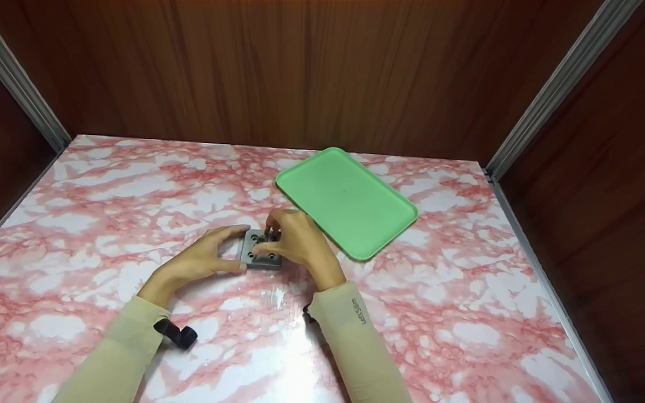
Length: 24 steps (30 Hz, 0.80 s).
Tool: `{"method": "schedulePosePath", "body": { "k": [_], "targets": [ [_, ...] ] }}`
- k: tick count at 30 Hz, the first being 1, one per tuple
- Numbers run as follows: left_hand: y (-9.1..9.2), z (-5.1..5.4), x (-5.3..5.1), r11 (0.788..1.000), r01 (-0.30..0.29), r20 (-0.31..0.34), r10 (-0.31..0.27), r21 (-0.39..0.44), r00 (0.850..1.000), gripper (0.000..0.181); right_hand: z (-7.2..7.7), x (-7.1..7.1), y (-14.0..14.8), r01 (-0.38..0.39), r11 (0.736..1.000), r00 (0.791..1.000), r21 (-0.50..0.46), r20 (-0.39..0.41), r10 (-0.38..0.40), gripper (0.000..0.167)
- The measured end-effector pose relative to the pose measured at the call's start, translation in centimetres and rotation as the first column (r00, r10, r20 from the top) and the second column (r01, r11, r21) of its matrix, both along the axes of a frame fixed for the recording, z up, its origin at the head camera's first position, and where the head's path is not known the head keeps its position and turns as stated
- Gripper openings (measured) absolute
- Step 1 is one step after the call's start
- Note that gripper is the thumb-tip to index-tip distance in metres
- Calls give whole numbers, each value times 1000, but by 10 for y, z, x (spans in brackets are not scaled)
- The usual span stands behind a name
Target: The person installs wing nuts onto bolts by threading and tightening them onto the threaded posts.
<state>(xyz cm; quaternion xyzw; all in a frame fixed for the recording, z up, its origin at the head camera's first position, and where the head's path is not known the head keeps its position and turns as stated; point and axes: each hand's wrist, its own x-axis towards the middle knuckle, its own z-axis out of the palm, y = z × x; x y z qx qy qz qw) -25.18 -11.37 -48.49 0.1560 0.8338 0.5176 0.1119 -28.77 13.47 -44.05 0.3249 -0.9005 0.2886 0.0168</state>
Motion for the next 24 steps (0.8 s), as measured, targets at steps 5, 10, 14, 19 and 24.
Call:
{"method": "schedulePosePath", "body": {
  "k": [5,10,14,19,24],
  "targets": [
    [0,0,0,1000,-2,-5,2,0,1000,92,0,1,-1,20,1000,1000,21,-21,-20,50],
    [1,1,1,1000,-3,-1,3,-11,1000,93,1,1,-1,26,999,998,35,-58,-24,50],
    [0,1,1,1000,-2,-4,1,-23,1000,93,1,1,-1,35,999,998,32,-57,-34,50],
    [0,1,0,1000,5,-14,-5,-25,1000,93,0,2,-1,53,998,997,27,-64,-51,49],
    [0,1,0,1000,5,-6,-5,-16,1000,93,-2,2,-1,69,997,993,27,-99,-66,49]
  ]
}}
